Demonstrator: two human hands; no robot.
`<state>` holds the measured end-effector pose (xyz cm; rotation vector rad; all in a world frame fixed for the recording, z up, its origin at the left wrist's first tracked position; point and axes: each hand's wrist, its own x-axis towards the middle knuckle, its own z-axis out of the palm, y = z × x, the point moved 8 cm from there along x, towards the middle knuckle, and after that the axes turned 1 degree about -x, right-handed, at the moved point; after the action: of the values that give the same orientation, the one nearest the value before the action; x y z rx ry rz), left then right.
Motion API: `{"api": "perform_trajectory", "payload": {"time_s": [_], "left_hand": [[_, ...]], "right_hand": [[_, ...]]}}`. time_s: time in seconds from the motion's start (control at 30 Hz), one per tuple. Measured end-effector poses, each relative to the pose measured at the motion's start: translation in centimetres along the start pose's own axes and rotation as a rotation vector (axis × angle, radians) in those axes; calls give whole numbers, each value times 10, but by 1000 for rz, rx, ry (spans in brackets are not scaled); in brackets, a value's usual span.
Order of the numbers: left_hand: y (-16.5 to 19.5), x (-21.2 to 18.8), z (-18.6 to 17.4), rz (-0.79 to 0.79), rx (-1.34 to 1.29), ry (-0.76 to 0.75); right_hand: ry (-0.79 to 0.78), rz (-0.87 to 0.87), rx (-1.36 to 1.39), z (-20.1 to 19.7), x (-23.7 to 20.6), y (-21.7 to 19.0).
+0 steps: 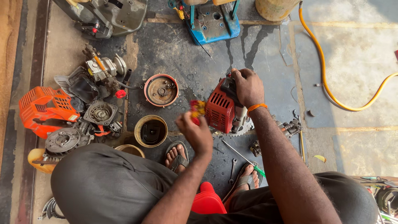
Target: The person sits on a red stool and wipes a small engine with a red and yellow cloth. They rotate the engine to clean different sides, including the pull-start housing and the gear side, then place it back on the floor.
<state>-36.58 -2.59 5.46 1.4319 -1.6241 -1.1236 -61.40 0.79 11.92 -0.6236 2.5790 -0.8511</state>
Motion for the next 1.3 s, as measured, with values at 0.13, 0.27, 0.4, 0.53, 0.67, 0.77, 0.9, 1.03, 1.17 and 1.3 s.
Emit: {"api": "perform_trajectory", "payload": {"time_s": [0.13, 0.27, 0.4, 0.53, 0.67, 0.77, 0.9, 1.03, 1.17, 1.3], "left_hand": [[47, -40, 6, 364, 108, -58], [41, -26, 5, 472, 237, -14], [35, -16, 15, 410, 158, -132], [56, -24, 15, 612, 225, -159], [55, -12, 10, 502, 281, -101], [55, -14, 16, 459, 214, -199], [53, -1, 11, 421, 293, -131], [43, -3, 25, 367, 268, -279], [35, -1, 18, 393, 268, -192], [19, -10, 21, 223, 222, -266]], "right_hand": [[14, -26, 1, -2, -3, -3], [-23, -3, 5, -1, -5, -3], [47, -55, -17, -7, -5, -7], [60, -113, -24, -7, -5, -11], [27, -33, -22, -7, -7, -7], [7, -70, -63, -6, -8, -11], [23, -87, -43, -7, -7, -12], [40, -95, -47, -7, -5, -8], [26, -97, -49, -5, -5, -6], [37, -75, -23, -5, -4, -4]]}}
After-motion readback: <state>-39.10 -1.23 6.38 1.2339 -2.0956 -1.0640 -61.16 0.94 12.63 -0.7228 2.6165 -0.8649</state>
